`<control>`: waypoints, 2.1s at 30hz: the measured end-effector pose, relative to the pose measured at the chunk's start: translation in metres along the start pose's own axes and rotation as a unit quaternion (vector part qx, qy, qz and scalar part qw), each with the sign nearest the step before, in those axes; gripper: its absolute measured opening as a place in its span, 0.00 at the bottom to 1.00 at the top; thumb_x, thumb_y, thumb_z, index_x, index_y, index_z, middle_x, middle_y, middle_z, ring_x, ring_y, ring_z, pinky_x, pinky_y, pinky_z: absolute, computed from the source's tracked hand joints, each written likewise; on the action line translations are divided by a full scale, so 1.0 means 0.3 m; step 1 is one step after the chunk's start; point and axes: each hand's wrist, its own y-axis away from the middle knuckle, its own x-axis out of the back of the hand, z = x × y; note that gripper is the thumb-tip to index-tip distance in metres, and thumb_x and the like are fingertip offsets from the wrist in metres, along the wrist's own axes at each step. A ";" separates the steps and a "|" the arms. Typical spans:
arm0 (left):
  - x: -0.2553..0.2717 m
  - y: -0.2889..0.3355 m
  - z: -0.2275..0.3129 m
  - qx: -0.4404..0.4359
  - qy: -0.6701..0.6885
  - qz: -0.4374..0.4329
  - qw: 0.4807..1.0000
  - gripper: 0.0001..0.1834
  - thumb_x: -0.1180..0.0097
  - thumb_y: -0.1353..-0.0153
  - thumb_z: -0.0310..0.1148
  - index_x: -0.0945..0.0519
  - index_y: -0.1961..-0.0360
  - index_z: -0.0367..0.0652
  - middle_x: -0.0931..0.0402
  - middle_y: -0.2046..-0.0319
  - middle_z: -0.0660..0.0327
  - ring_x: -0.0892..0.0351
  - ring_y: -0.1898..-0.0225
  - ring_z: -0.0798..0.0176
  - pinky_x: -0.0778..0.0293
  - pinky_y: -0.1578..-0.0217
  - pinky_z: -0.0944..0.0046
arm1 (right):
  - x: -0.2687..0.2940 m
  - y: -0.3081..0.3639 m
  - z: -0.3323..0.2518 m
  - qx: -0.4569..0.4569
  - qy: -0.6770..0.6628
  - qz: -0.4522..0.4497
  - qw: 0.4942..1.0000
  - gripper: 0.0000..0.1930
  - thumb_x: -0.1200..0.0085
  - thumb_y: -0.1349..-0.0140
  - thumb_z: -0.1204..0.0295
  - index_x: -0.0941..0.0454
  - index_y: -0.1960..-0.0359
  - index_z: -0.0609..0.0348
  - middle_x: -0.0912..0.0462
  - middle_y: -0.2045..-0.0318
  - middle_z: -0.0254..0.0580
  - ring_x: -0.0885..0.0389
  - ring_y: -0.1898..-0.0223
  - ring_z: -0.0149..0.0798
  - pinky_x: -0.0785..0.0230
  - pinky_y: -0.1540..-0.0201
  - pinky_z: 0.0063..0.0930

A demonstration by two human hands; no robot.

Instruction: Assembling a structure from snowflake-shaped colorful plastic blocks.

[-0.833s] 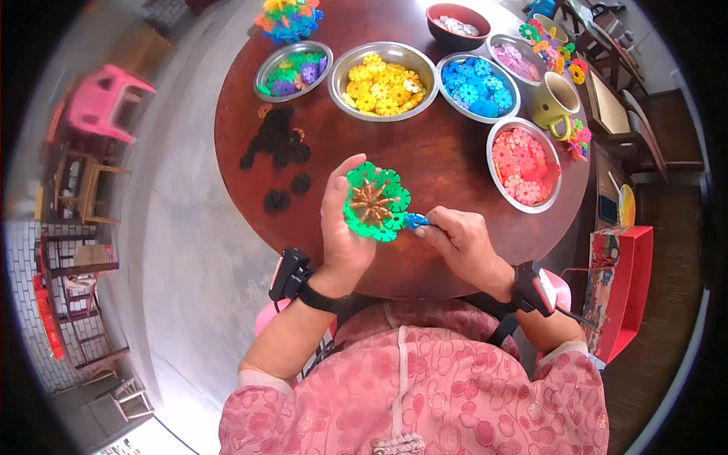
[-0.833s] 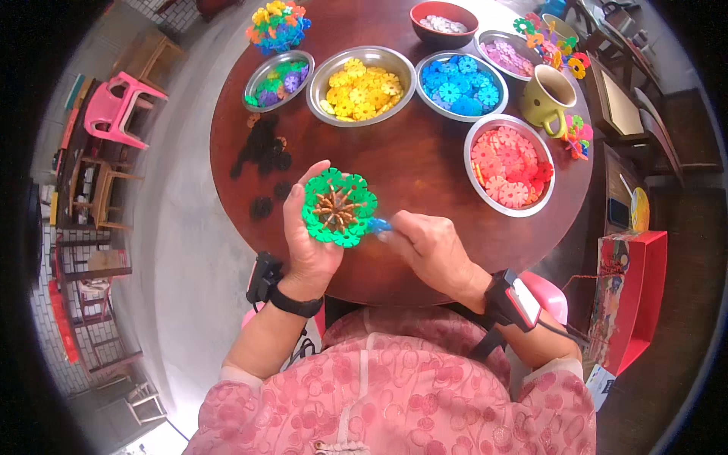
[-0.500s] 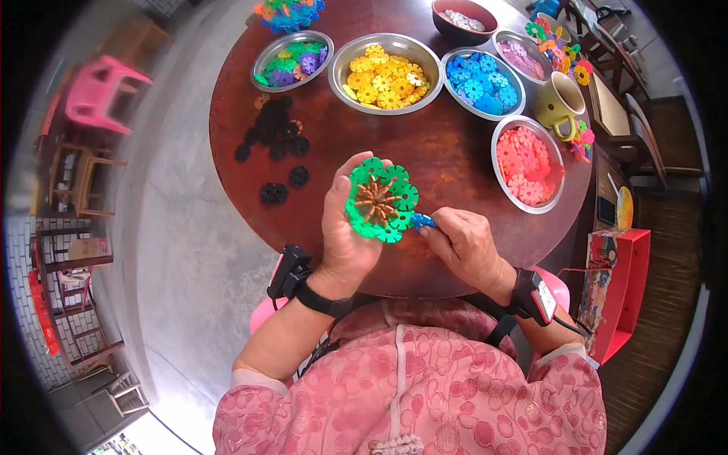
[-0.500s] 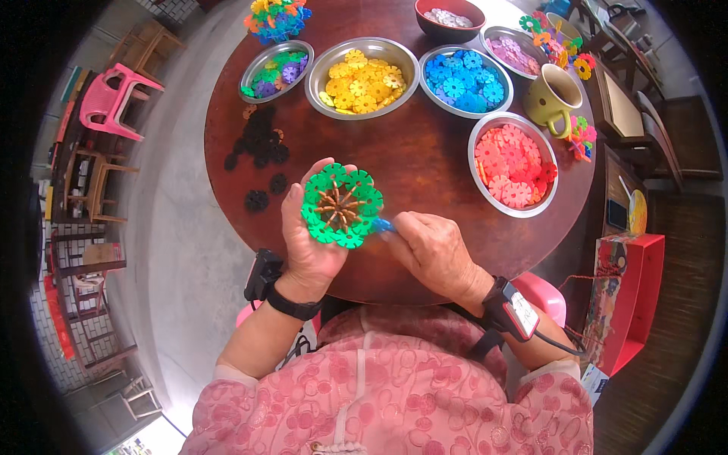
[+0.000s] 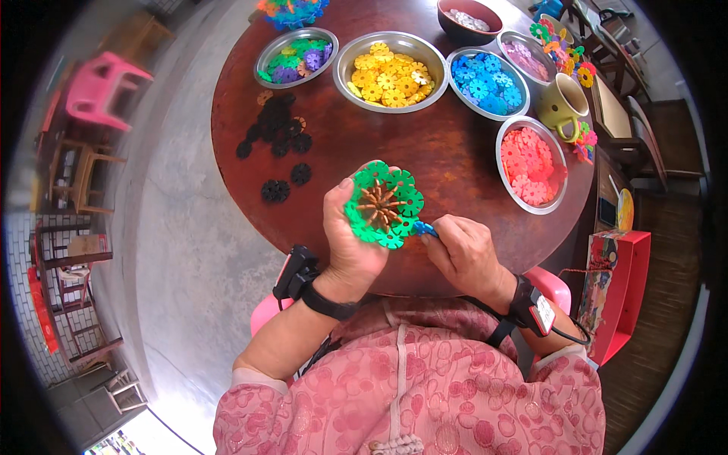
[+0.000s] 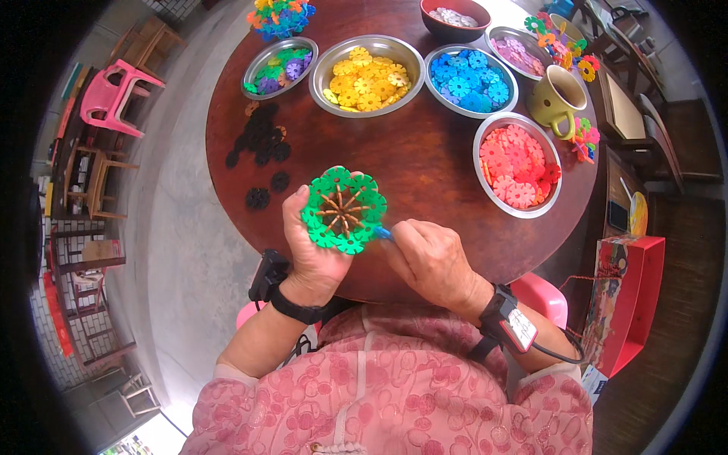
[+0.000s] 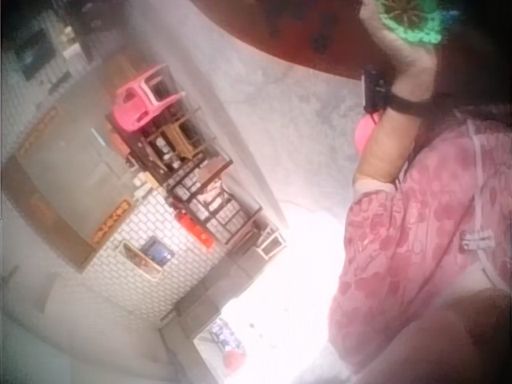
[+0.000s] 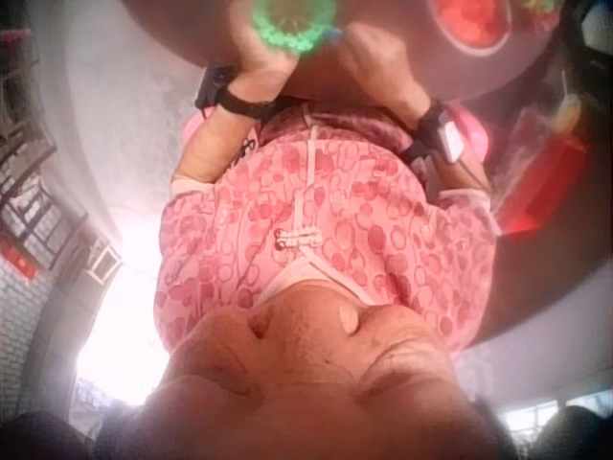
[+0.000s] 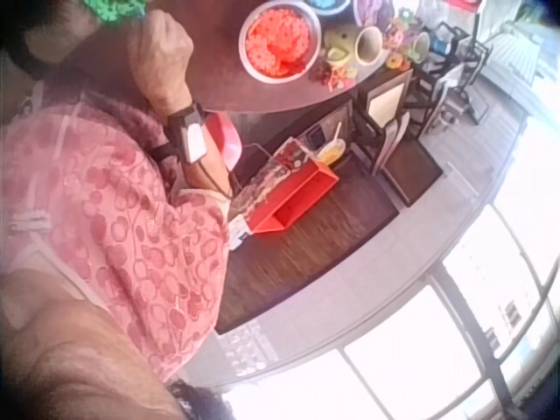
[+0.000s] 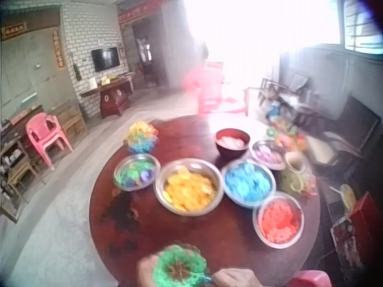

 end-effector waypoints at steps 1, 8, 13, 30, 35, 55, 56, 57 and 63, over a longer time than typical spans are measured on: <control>0.002 0.001 -0.001 0.000 0.000 0.000 1.000 0.24 0.59 0.36 0.47 0.25 0.51 0.39 0.22 0.54 0.52 0.22 0.52 0.54 0.27 0.50 0.51 | 0.001 0.000 -0.002 0.000 0.003 -0.002 1.000 0.11 0.42 0.45 0.75 0.35 0.76 0.59 0.31 0.81 0.47 0.28 0.79 0.51 0.35 0.77 0.41; 0.000 0.007 -0.001 -0.004 0.001 0.007 1.000 0.24 0.59 0.37 0.47 0.24 0.52 0.40 0.22 0.54 0.53 0.22 0.52 0.53 0.27 0.50 0.50 | 0.000 0.000 -0.010 -0.001 0.009 -0.008 1.000 0.10 0.43 0.45 0.76 0.35 0.75 0.59 0.31 0.81 0.46 0.28 0.79 0.50 0.35 0.77 0.41; 0.000 0.011 -0.006 -0.006 0.004 0.011 1.000 0.24 0.58 0.38 0.48 0.24 0.52 0.40 0.22 0.54 0.53 0.22 0.53 0.53 0.27 0.50 0.51 | 0.003 0.000 -0.019 -0.004 0.016 -0.014 1.000 0.10 0.43 0.45 0.76 0.35 0.75 0.59 0.31 0.80 0.46 0.28 0.78 0.51 0.35 0.76 0.41; 0.011 -0.024 0.017 -0.009 -0.033 -0.024 0.999 0.24 0.55 0.39 0.45 0.27 0.49 0.39 0.23 0.53 0.53 0.24 0.51 0.55 0.28 0.47 0.53 | -0.004 -0.022 0.057 -0.015 0.010 -0.024 1.000 0.10 0.45 0.44 0.76 0.36 0.75 0.60 0.30 0.80 0.50 0.27 0.76 0.53 0.34 0.74 0.43; 0.021 -0.047 0.071 0.047 -0.032 -0.088 0.994 0.26 0.56 0.36 0.48 0.29 0.45 0.39 0.24 0.51 0.50 0.24 0.49 0.51 0.29 0.46 0.51 | 0.053 -0.042 0.091 -0.013 0.013 -0.012 1.000 0.10 0.45 0.42 0.74 0.35 0.73 0.61 0.30 0.78 0.51 0.28 0.75 0.55 0.34 0.73 0.43; 0.024 -0.051 0.045 0.124 -0.108 -0.105 0.981 0.22 0.56 0.33 0.44 0.28 0.46 0.40 0.23 0.52 0.56 0.21 0.54 0.56 0.24 0.52 0.47 | 0.098 -0.070 0.121 -0.044 0.007 0.028 0.999 0.06 0.44 0.42 0.73 0.27 0.67 0.61 0.26 0.72 0.49 0.26 0.69 0.54 0.33 0.67 0.40; 0.020 -0.052 0.052 0.121 -0.098 -0.109 0.982 0.22 0.57 0.34 0.45 0.28 0.47 0.40 0.23 0.52 0.56 0.21 0.54 0.54 0.23 0.54 0.45 | 0.108 -0.081 0.121 -0.035 0.032 0.057 0.997 0.06 0.44 0.42 0.72 0.25 0.66 0.61 0.25 0.71 0.48 0.25 0.68 0.52 0.32 0.66 0.40; 0.015 -0.055 0.058 0.118 -0.097 -0.115 0.982 0.22 0.57 0.34 0.45 0.28 0.47 0.40 0.23 0.52 0.56 0.21 0.54 0.54 0.23 0.54 0.45 | 0.124 -0.093 0.123 -0.011 0.100 0.084 0.991 0.08 0.43 0.44 0.74 0.24 0.62 0.59 0.24 0.67 0.43 0.25 0.62 0.48 0.33 0.61 0.38; 0.009 -0.052 0.100 0.090 -0.035 -0.074 0.993 0.19 0.55 0.35 0.46 0.25 0.51 0.46 0.21 0.53 0.57 0.21 0.53 0.51 0.22 0.56 0.43 | 0.169 -0.231 0.182 0.006 0.300 0.132 0.945 0.13 0.44 0.49 0.75 0.25 0.59 0.55 0.24 0.62 0.39 0.28 0.55 0.44 0.39 0.52 0.40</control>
